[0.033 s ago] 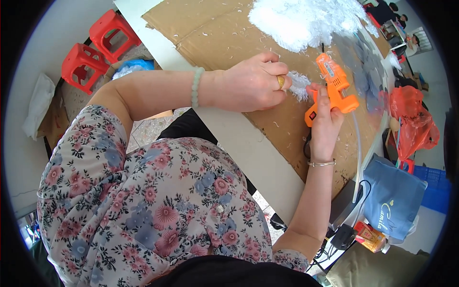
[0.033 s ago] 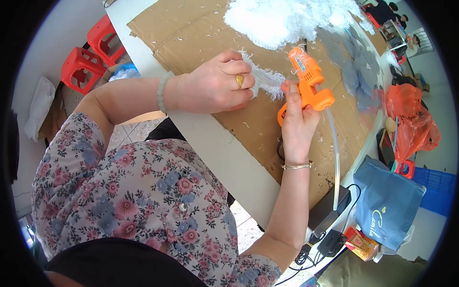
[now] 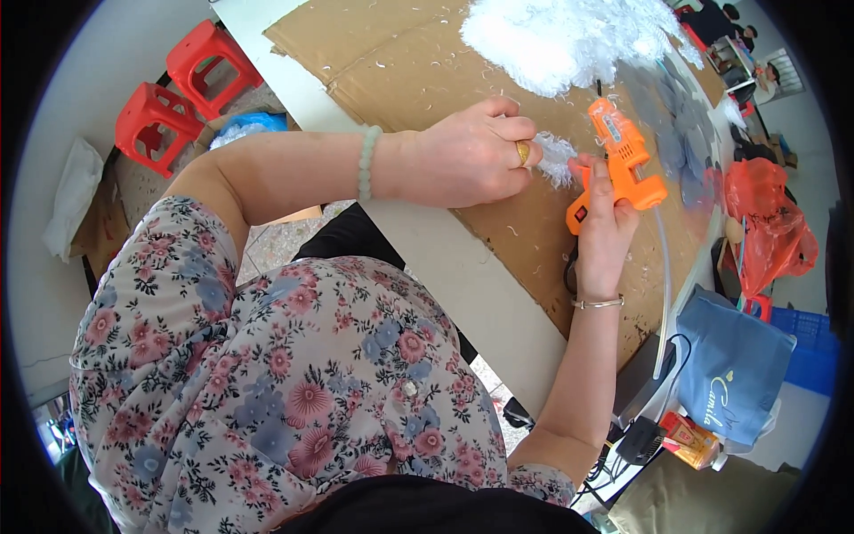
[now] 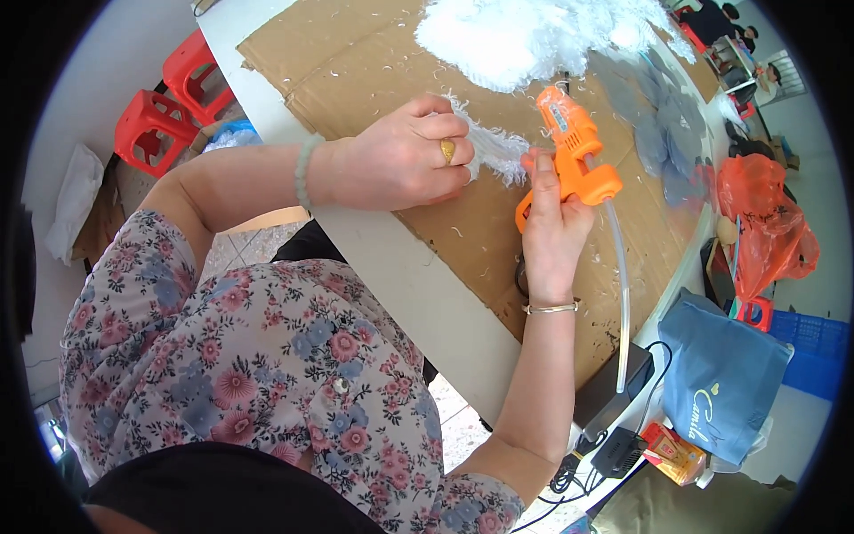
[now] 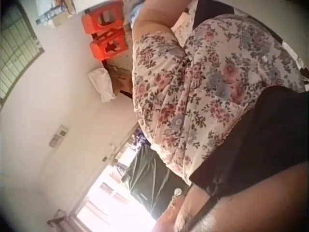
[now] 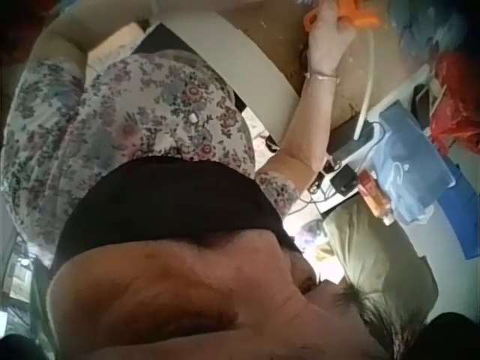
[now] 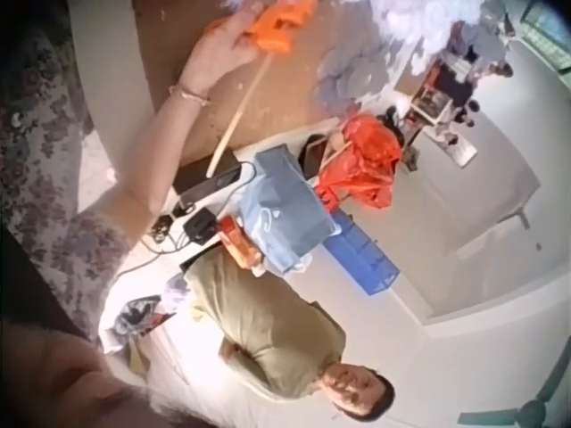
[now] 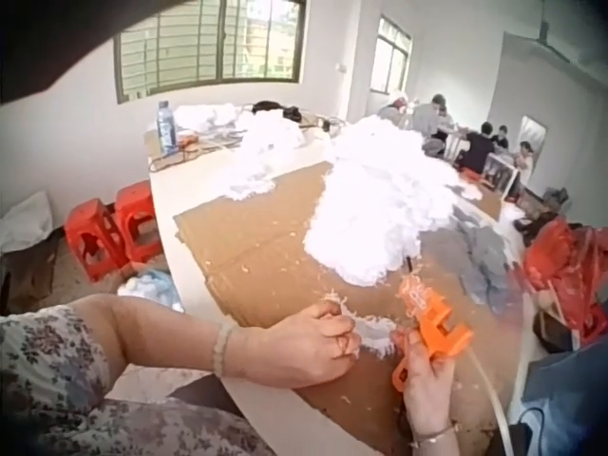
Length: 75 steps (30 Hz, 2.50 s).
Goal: The recorder uses a hot glue gun to attach white fiberfill stuffing to a piece of cardboard.
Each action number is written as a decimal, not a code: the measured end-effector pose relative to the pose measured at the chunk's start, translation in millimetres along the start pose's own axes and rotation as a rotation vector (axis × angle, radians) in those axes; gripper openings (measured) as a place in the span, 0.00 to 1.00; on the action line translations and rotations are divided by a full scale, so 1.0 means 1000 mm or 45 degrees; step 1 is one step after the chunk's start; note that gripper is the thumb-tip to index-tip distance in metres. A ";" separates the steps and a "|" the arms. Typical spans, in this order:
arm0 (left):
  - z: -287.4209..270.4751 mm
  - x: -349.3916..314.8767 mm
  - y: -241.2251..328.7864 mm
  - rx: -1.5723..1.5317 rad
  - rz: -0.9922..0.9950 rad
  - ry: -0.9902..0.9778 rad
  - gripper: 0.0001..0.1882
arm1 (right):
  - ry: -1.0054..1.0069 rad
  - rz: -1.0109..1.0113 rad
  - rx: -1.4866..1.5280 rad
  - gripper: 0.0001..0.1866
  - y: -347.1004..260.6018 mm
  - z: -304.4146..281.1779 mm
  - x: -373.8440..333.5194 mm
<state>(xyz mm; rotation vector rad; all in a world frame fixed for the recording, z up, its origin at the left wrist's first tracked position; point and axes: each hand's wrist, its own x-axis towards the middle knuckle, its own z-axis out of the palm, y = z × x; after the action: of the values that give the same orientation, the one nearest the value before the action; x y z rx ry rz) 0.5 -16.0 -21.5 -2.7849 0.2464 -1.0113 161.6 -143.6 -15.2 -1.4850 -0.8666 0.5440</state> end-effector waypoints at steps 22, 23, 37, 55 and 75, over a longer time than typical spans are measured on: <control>0.002 -0.013 -0.010 -0.289 -0.190 -0.042 0.12 | -0.162 -0.019 -0.163 0.13 0.003 0.007 -0.004; 0.001 -0.013 -0.011 -0.271 -0.250 -0.089 0.10 | -0.162 -0.019 -0.162 0.13 0.002 0.008 -0.004; -0.024 -0.030 -0.028 -0.630 -0.764 -0.003 0.11 | -0.145 0.025 -0.213 0.13 0.002 0.006 -0.004; -0.018 -0.037 -0.039 -0.260 -0.602 0.016 0.08 | -0.182 -0.058 -0.165 0.12 -0.003 0.024 -0.014; -0.053 -0.054 -0.003 -0.278 -0.274 -0.242 0.17 | -0.188 -0.035 -0.156 0.11 -0.012 0.028 -0.019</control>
<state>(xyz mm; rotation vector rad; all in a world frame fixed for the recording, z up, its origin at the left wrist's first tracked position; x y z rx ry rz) -74.3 -6.6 -14.3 -3.1368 0.0326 -0.7942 125.9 -141.9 -9.4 -1.5555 -1.0502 0.5948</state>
